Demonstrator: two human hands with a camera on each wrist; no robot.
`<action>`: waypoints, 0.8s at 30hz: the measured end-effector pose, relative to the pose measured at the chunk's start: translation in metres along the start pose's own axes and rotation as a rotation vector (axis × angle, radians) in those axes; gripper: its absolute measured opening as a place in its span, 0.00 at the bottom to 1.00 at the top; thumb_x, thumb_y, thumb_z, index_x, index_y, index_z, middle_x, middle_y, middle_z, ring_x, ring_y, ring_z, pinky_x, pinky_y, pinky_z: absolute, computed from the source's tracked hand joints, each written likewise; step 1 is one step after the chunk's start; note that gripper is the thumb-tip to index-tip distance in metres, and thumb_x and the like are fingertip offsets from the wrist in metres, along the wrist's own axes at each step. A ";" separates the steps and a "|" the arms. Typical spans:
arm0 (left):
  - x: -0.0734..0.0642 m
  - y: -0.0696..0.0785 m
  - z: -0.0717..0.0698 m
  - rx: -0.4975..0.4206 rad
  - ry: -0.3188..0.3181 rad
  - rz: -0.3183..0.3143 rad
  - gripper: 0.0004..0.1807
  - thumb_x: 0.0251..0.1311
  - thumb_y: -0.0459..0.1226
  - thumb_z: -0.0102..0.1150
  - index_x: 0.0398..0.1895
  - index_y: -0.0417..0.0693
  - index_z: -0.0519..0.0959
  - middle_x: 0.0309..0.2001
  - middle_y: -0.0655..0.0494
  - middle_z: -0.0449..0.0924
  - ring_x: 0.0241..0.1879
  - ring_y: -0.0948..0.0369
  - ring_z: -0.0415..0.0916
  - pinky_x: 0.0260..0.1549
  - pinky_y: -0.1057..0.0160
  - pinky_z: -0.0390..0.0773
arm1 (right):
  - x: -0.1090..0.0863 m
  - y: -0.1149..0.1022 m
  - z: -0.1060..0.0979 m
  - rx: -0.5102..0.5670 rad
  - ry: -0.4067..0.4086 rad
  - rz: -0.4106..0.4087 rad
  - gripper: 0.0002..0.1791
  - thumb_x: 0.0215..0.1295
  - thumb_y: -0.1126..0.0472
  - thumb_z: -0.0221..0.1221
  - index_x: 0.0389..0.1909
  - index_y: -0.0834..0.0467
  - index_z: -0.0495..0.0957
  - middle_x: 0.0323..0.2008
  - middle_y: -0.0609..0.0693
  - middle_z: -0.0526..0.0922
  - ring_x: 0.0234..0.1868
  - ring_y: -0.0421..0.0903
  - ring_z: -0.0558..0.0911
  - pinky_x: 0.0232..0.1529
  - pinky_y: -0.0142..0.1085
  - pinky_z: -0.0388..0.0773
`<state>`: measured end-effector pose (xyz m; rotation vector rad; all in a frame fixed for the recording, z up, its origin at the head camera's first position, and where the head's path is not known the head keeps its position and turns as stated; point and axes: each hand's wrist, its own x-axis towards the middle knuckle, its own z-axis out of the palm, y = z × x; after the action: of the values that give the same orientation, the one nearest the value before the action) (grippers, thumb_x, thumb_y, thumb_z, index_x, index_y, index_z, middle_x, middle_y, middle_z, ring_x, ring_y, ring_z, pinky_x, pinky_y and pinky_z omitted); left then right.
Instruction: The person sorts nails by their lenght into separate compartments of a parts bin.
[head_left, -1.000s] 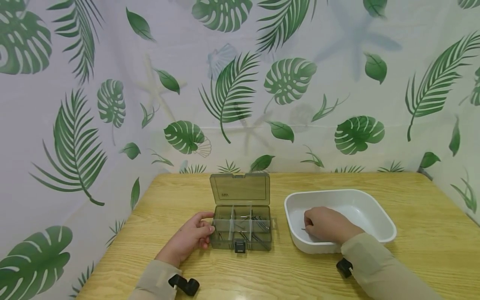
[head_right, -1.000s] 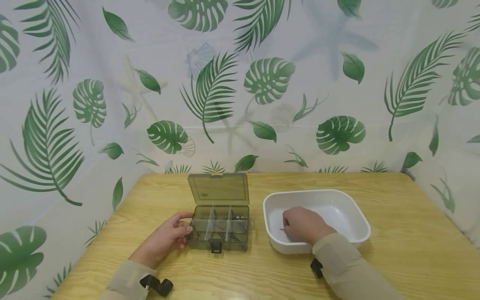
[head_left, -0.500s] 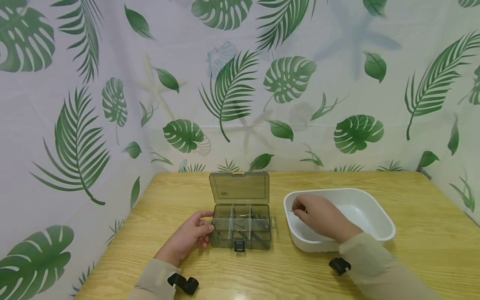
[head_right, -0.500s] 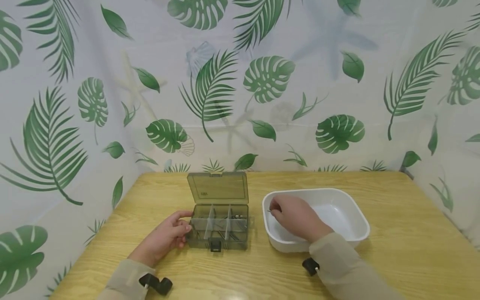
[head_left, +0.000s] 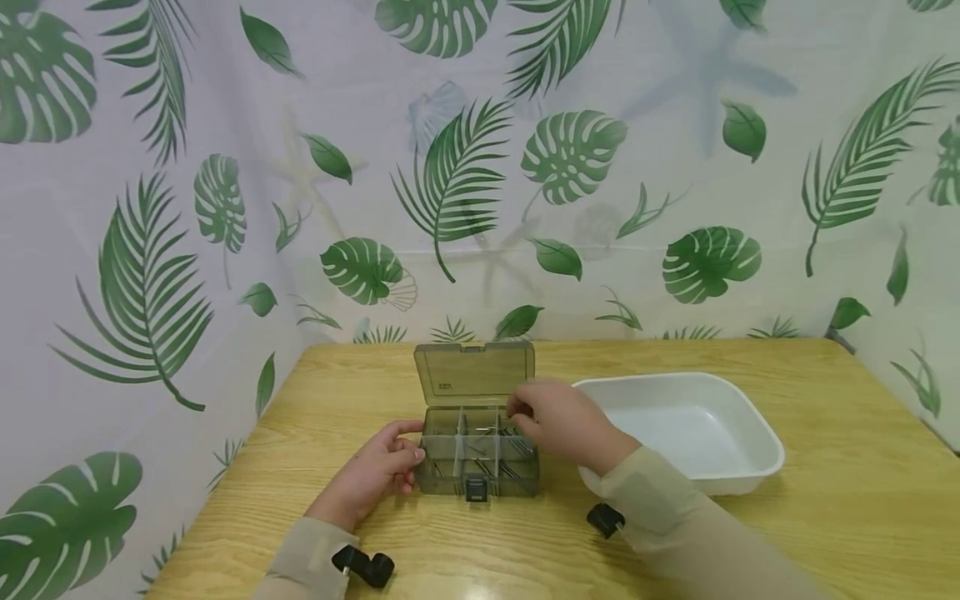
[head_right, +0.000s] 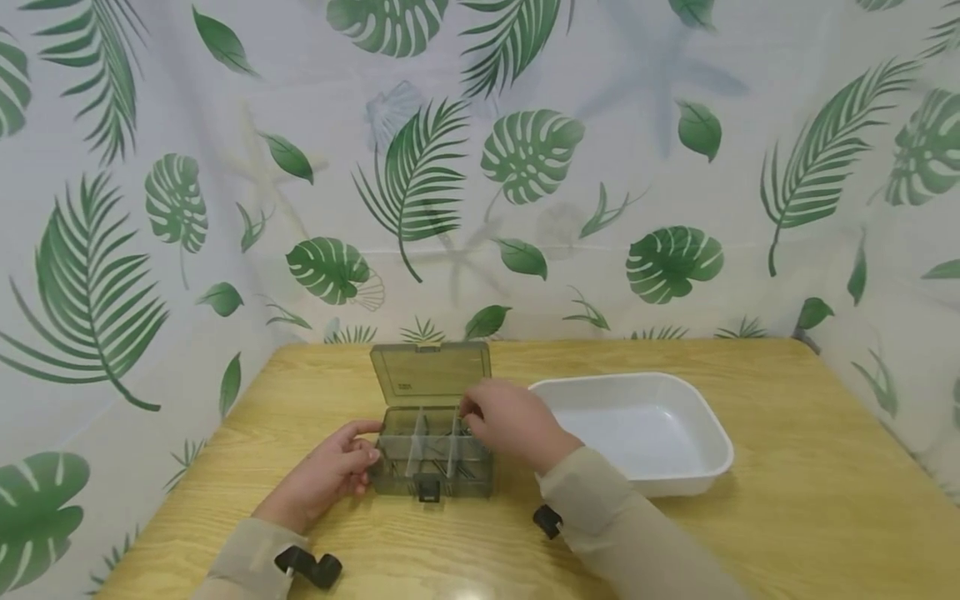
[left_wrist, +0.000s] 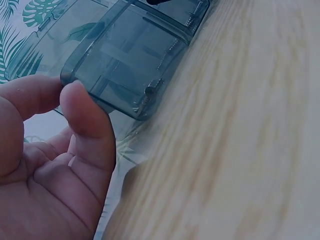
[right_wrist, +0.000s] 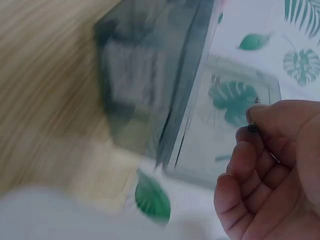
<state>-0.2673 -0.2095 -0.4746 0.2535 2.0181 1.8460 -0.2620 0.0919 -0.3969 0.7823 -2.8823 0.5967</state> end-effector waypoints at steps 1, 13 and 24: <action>0.000 0.000 0.000 0.001 0.000 0.000 0.31 0.72 0.32 0.54 0.75 0.42 0.58 0.39 0.49 0.70 0.28 0.59 0.69 0.27 0.63 0.77 | 0.004 -0.005 0.002 -0.006 -0.006 -0.014 0.03 0.71 0.60 0.62 0.40 0.51 0.84 0.35 0.40 0.79 0.35 0.39 0.77 0.38 0.39 0.78; -0.003 -0.002 -0.001 -0.005 0.000 0.009 0.30 0.73 0.33 0.52 0.75 0.39 0.57 0.39 0.51 0.71 0.28 0.61 0.69 0.26 0.64 0.77 | 0.048 -0.043 0.021 -0.046 -0.081 -0.097 0.06 0.73 0.56 0.59 0.41 0.49 0.85 0.36 0.40 0.81 0.35 0.38 0.78 0.39 0.37 0.79; 0.000 -0.003 -0.002 -0.002 -0.021 0.010 0.31 0.74 0.34 0.52 0.76 0.40 0.56 0.39 0.51 0.70 0.29 0.60 0.69 0.27 0.64 0.77 | 0.059 -0.055 0.028 -0.061 -0.076 -0.085 0.05 0.73 0.57 0.59 0.41 0.49 0.83 0.37 0.41 0.81 0.35 0.38 0.79 0.37 0.37 0.79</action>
<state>-0.2677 -0.2119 -0.4771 0.2810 2.0039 1.8439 -0.2853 0.0100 -0.3920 0.9327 -2.9017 0.4772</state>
